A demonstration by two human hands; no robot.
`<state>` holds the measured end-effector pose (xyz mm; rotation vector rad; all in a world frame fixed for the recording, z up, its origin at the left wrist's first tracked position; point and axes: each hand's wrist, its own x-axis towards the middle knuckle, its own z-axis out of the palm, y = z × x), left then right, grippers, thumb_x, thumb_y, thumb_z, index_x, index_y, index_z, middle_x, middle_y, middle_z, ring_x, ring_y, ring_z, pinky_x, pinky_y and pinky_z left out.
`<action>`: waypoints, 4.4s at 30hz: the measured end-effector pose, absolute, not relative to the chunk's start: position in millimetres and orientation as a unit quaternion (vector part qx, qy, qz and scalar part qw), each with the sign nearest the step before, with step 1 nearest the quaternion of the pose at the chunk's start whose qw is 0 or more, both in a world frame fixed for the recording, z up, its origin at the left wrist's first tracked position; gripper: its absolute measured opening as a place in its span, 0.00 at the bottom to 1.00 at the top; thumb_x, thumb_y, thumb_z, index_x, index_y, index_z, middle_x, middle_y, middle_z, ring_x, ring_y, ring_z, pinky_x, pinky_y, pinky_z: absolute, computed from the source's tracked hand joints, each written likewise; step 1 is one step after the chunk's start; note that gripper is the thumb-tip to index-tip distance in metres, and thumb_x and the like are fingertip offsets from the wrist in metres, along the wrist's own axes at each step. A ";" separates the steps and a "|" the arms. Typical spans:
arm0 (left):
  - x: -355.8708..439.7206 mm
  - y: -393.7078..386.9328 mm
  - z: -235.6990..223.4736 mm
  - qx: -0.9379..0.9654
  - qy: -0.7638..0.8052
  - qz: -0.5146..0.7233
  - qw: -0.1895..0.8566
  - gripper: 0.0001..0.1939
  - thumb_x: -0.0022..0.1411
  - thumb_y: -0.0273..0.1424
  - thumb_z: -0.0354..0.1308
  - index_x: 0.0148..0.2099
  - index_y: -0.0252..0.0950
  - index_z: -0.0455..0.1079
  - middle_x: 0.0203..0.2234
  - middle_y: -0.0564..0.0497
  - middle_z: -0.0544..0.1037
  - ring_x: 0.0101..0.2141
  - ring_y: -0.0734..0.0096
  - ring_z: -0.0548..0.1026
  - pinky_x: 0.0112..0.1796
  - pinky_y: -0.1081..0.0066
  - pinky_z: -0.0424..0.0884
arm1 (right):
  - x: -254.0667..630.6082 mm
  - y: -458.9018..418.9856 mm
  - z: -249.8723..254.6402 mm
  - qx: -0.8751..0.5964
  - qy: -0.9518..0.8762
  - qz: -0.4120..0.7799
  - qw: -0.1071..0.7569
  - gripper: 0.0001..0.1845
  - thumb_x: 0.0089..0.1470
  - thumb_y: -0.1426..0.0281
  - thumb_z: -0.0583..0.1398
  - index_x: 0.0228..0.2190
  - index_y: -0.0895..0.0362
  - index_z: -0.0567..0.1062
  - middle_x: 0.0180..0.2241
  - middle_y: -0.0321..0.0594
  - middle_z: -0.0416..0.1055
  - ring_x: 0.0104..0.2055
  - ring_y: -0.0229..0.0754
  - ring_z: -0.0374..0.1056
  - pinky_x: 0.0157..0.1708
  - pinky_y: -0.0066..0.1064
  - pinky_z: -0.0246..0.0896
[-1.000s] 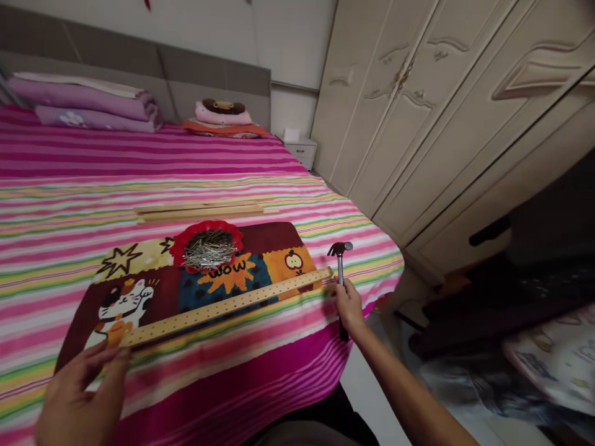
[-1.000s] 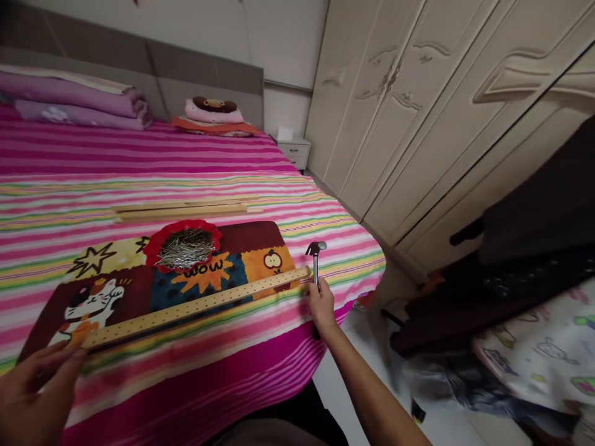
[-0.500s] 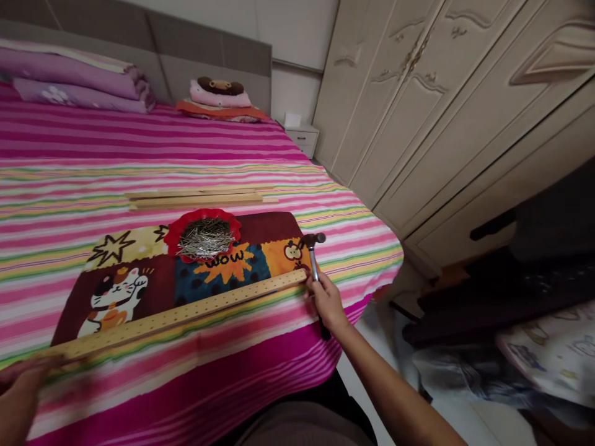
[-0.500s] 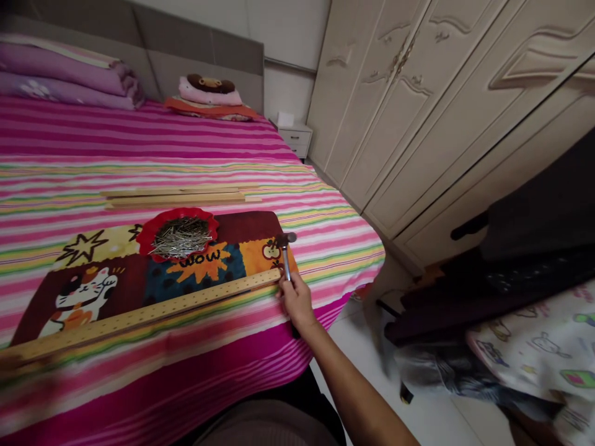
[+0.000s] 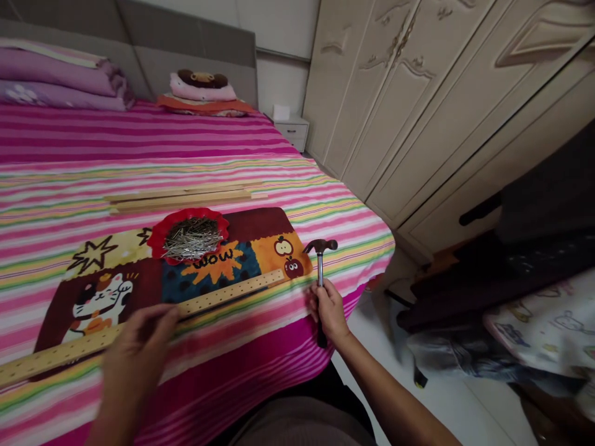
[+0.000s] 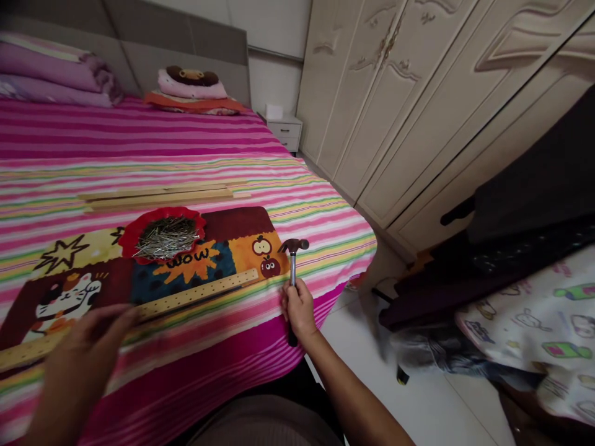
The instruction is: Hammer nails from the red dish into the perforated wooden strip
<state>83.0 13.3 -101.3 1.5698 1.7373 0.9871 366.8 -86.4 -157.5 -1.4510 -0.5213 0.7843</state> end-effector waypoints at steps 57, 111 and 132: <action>270.4 33.5 -157.3 0.751 0.464 0.330 0.335 0.08 0.56 0.35 0.54 0.32 0.38 0.72 0.23 0.53 0.72 0.27 0.72 0.68 0.33 0.73 0.62 | 393.4 -112.6 -114.3 -0.675 -0.608 0.138 0.395 0.24 0.61 0.74 0.48 0.57 0.56 0.62 0.43 0.49 0.73 0.43 0.46 0.71 0.43 0.37 0.68; 255.1 47.7 -121.1 0.510 0.523 0.332 0.597 0.22 0.33 0.44 0.66 0.29 0.34 0.69 0.20 0.54 0.72 0.22 0.77 0.68 0.25 0.76 0.63 | 395.3 -135.4 -138.3 -0.631 -0.131 0.445 0.622 0.24 0.47 0.56 0.61 0.43 0.55 0.67 0.19 0.26 0.62 0.12 0.28 0.52 0.09 0.20 0.44; 244.0 53.4 -116.0 0.478 0.528 0.332 0.619 0.23 0.36 0.39 0.65 0.37 0.33 0.70 0.23 0.51 0.75 0.22 0.78 0.69 0.24 0.78 0.66 | 395.6 -134.5 -138.9 -0.627 -0.146 0.458 0.613 0.24 0.49 0.58 0.60 0.46 0.56 0.67 0.19 0.25 0.61 0.12 0.28 0.52 0.10 0.21 0.44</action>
